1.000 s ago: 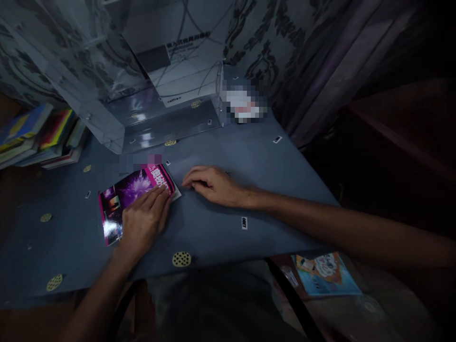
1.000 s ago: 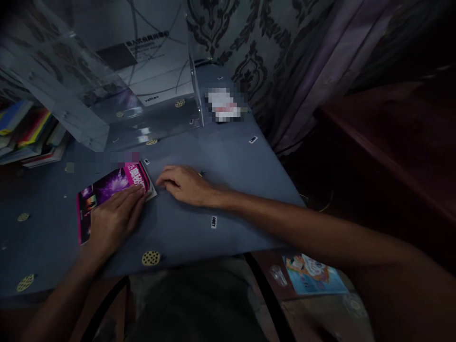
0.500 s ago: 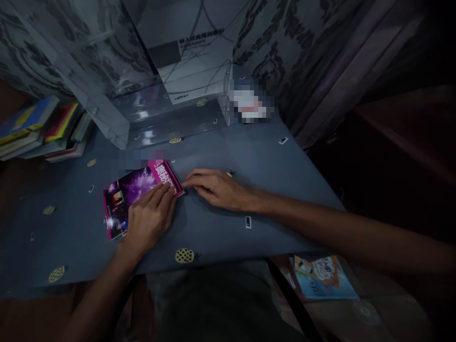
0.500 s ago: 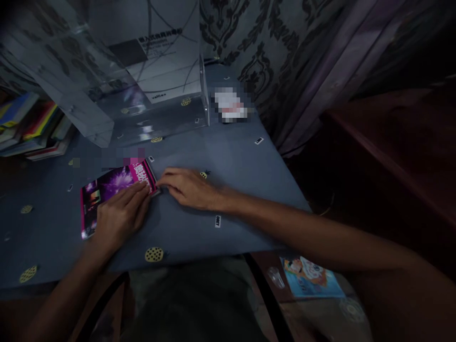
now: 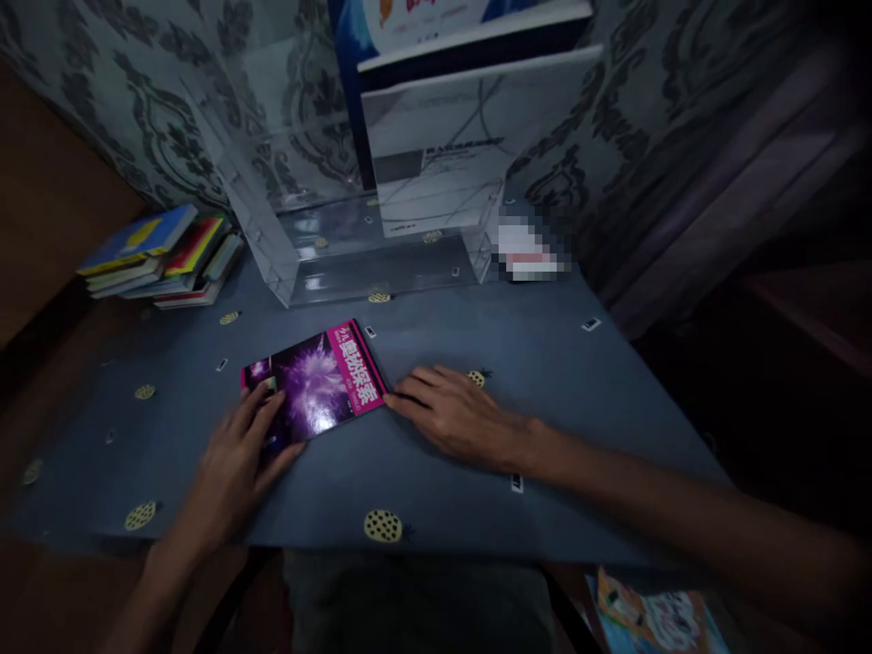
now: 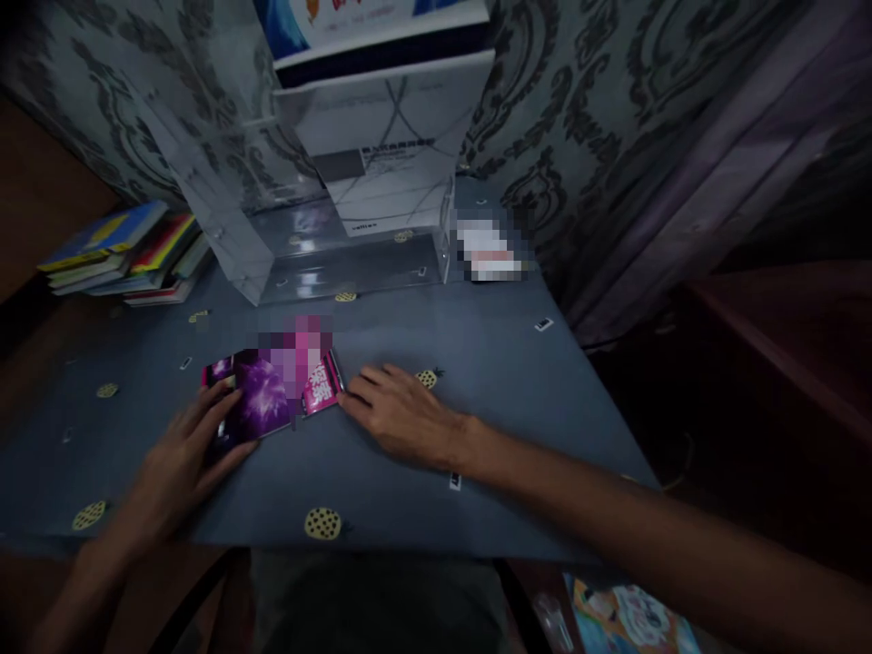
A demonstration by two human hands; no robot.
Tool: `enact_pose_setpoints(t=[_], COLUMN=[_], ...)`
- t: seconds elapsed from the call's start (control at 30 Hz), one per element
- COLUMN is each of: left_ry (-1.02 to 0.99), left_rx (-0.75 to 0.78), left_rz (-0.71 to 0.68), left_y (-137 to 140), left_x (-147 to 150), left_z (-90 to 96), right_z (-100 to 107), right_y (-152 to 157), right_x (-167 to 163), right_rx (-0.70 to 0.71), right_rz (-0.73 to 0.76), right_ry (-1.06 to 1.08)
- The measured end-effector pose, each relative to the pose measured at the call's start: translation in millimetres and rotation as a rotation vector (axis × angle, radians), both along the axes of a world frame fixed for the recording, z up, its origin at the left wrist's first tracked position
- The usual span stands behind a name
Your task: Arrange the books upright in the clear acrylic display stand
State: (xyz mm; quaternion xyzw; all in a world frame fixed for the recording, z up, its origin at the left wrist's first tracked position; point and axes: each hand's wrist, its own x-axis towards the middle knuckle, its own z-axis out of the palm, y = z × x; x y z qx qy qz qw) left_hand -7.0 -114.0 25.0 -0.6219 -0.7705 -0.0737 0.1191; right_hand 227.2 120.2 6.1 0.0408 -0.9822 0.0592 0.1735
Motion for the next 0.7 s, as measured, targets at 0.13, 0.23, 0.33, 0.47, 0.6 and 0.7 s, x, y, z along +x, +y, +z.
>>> enact_pose_setpoints(t=[0.13,0.23,0.33,0.47,0.6,0.7], left_ry=[-0.055,-0.024,0.065,0.124,0.108,0.044], left_rx=[0.000,0.033,0.088,0.123,0.107,0.043], left_rz=[0.121,0.110,0.122,0.037,-0.049,-0.061], left_y=[-31,-28,-13,6,14,17], left_x=[-2,12,30,52,65,65], left_z=[-8.1,-8.9,-3.5,3.1,4.3,8.6], right_z=[2,2,-1,-7,-13,-17], right_y=[1,9,28,62,83,84], right_x=[0,-2,-11,-30,-42,-44], right_rx=[-0.041,-0.057,-0.028,0.038,0.047,-0.013], right_rz=[0.062,0.055,0.016,-0.102,-0.182,-0.214], right_ry=[-0.002,-0.019,0.011,0.043,0.030,0.042])
